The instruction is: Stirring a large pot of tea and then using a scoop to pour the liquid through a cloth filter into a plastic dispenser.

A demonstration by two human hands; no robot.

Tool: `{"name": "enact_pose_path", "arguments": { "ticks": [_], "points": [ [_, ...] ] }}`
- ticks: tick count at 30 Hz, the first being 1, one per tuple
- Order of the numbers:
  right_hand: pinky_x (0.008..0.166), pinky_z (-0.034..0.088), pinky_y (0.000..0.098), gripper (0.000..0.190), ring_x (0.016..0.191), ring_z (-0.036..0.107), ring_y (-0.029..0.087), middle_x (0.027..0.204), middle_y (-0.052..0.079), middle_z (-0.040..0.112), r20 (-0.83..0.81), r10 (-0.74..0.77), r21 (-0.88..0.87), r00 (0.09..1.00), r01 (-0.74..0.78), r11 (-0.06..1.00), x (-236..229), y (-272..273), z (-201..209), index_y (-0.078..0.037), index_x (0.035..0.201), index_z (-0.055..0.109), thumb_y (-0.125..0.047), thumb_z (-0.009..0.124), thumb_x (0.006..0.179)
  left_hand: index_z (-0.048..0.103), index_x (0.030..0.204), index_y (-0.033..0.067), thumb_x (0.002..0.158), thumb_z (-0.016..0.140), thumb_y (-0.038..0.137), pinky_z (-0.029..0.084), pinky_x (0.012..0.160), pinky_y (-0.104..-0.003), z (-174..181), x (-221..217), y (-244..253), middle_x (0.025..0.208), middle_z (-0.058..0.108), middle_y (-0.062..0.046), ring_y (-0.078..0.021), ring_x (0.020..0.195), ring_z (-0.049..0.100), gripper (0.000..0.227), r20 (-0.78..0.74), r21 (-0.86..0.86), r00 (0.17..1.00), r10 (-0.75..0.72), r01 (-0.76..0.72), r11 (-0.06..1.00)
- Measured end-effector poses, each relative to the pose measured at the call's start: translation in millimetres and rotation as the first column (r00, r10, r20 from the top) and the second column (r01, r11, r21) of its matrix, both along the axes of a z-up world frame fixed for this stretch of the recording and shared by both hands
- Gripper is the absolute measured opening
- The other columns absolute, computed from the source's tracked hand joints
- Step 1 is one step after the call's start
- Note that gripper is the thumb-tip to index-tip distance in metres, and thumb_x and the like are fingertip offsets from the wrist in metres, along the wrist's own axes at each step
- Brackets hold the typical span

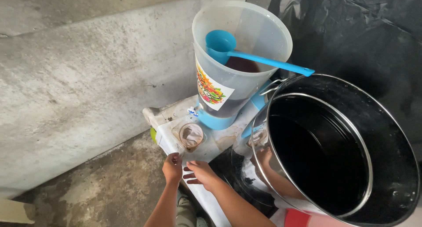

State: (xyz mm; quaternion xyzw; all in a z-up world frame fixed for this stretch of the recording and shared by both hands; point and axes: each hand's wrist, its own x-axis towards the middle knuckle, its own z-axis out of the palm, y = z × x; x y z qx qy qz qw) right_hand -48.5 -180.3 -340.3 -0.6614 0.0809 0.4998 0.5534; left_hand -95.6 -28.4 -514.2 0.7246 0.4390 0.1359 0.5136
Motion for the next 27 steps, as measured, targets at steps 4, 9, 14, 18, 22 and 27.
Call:
{"name": "enact_pose_path", "arguments": {
  "ticks": [4,9,14,18,22,27],
  "points": [
    [0.082,0.072,0.0337,0.055,0.1,0.085,0.021,0.135,0.007,0.079,0.034,0.013,-0.026,0.999,-0.012,1.0,-3,5,1,-0.01,0.167,0.07,-0.037,0.07,0.119,0.086,0.139,0.0196,0.107,0.075,0.043,0.061,0.11,-0.045,20,-11,0,0.129,0.089,-0.002,-0.0232,0.117,0.084,0.041,-0.01,-0.047,1.0,0.027,-0.027,0.999],
    [0.078,0.07,0.0318,0.06,0.099,0.083,0.02,0.132,0.005,0.075,0.044,0.023,-0.013,0.999,-0.022,1.0,-6,1,-17,-0.011,0.17,0.068,-0.041,0.071,0.119,0.07,0.153,0.0092,0.105,0.082,0.052,0.051,0.12,-0.053,33,-42,-9,0.149,0.075,-0.013,-0.0369,0.144,0.063,0.065,0.033,0.149,0.994,0.102,-0.105,0.983],
    [0.079,0.067,0.0324,0.048,0.097,0.084,0.019,0.134,0.003,0.078,0.122,0.024,-0.02,0.992,-0.022,1.0,-9,2,4,-0.01,0.156,0.075,-0.04,0.068,0.12,0.065,0.154,0.0071,0.112,0.077,0.034,0.052,0.116,-0.062,54,-60,-29,0.148,0.069,-0.019,-0.0444,0.147,0.059,0.051,0.136,0.241,0.984,0.114,-0.145,0.96],
    [0.076,0.066,0.0352,0.034,0.098,0.088,0.02,0.141,0.006,0.083,0.273,-0.019,-0.005,0.962,0.021,1.0,-11,11,28,-0.01,0.135,0.083,-0.037,0.07,0.119,0.062,0.153,0.0128,0.115,0.071,0.03,0.061,0.096,-0.053,108,-51,-23,0.142,0.067,-0.011,-0.0275,0.122,0.074,0.042,0.161,0.182,0.987,-0.029,0.0,0.983],
    [0.075,0.067,0.0348,0.034,0.096,0.09,0.021,0.139,0.005,0.082,0.37,-0.048,0.062,0.928,0.027,0.998,-7,22,59,-0.012,0.142,0.082,-0.032,0.067,0.119,0.051,0.17,0.0106,0.118,0.068,0.021,0.066,0.082,-0.051,187,-34,-29,0.161,0.059,-0.014,-0.0258,0.112,0.082,0.056,0.249,0.216,0.966,-0.071,0.016,0.976],
    [0.104,0.073,0.0601,0.053,0.136,0.078,0.053,0.154,0.033,0.074,0.771,-0.067,0.182,0.634,-0.118,0.976,-19,22,148,-0.004,0.158,0.073,-0.04,0.073,0.119,0.048,0.174,-0.0041,0.11,0.069,-0.002,0.072,0.11,-0.061,263,-17,-38,0.164,0.056,-0.033,-0.0559,0.14,0.074,0.068,0.63,0.024,0.773,-0.075,0.078,0.997]
  ]
}}
